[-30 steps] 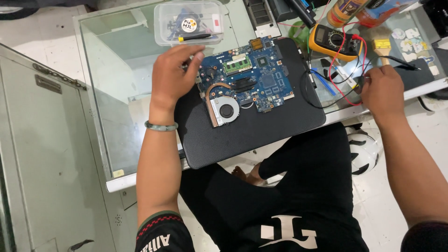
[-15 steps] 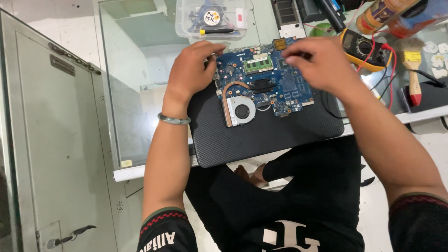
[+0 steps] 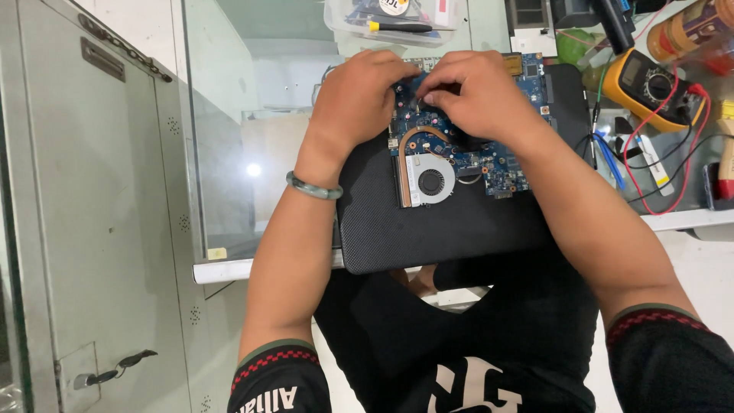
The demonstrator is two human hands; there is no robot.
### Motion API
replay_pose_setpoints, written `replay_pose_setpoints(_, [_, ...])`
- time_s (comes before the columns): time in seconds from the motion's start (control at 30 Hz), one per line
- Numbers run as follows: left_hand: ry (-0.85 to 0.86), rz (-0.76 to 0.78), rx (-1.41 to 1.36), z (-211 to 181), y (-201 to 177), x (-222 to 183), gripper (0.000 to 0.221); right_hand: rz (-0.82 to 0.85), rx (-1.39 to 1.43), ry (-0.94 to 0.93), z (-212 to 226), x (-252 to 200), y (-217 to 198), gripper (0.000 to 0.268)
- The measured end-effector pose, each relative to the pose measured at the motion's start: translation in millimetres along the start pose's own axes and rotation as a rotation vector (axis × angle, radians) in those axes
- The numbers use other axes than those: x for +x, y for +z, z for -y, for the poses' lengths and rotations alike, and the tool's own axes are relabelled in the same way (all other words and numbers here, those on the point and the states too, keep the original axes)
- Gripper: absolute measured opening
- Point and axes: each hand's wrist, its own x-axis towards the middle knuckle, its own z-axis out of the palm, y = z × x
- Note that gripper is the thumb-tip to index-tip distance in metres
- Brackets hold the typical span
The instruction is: Testing electronic components with a multimeter and securing parts with a screwdriver on a laptop motherboard.
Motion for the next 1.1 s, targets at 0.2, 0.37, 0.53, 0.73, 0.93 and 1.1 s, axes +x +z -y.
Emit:
replay_pose_setpoints(0.2, [0.006,-0.007,-0.018,0.7,-1.2,2.4,0.043,-0.044,-0.066,-0.047,-6.0,3.8,8.8,0.006])
replay_pose_setpoints(0.37, [0.016,0.003,-0.035,-2.4,-2.5,1.5,0.039,-0.060,-0.060,0.000,-10.8,3.1,14.2,0.002])
replay_pose_setpoints(0.53, [-0.010,0.023,-0.050,-4.7,-6.0,2.2,0.041,-0.043,-0.094,-0.021,-12.9,4.1,15.3,0.001])
replay_pose_setpoints(0.73, [-0.012,0.048,-0.049,-6.3,-7.3,2.1,0.045,0.021,-0.076,0.064,-14.1,3.0,18.0,0.005])
replay_pose_setpoints(0.93, [-0.006,0.027,-0.058,-5.1,-5.3,2.1,0.041,-0.058,-0.162,-0.135,-29.9,-2.0,28.1,0.009])
replay_pose_setpoints(1.1, [-0.011,0.040,-0.056,-2.0,-1.8,0.2,0.045,0.115,-0.282,-0.178,-14.7,-11.6,26.6,0.012])
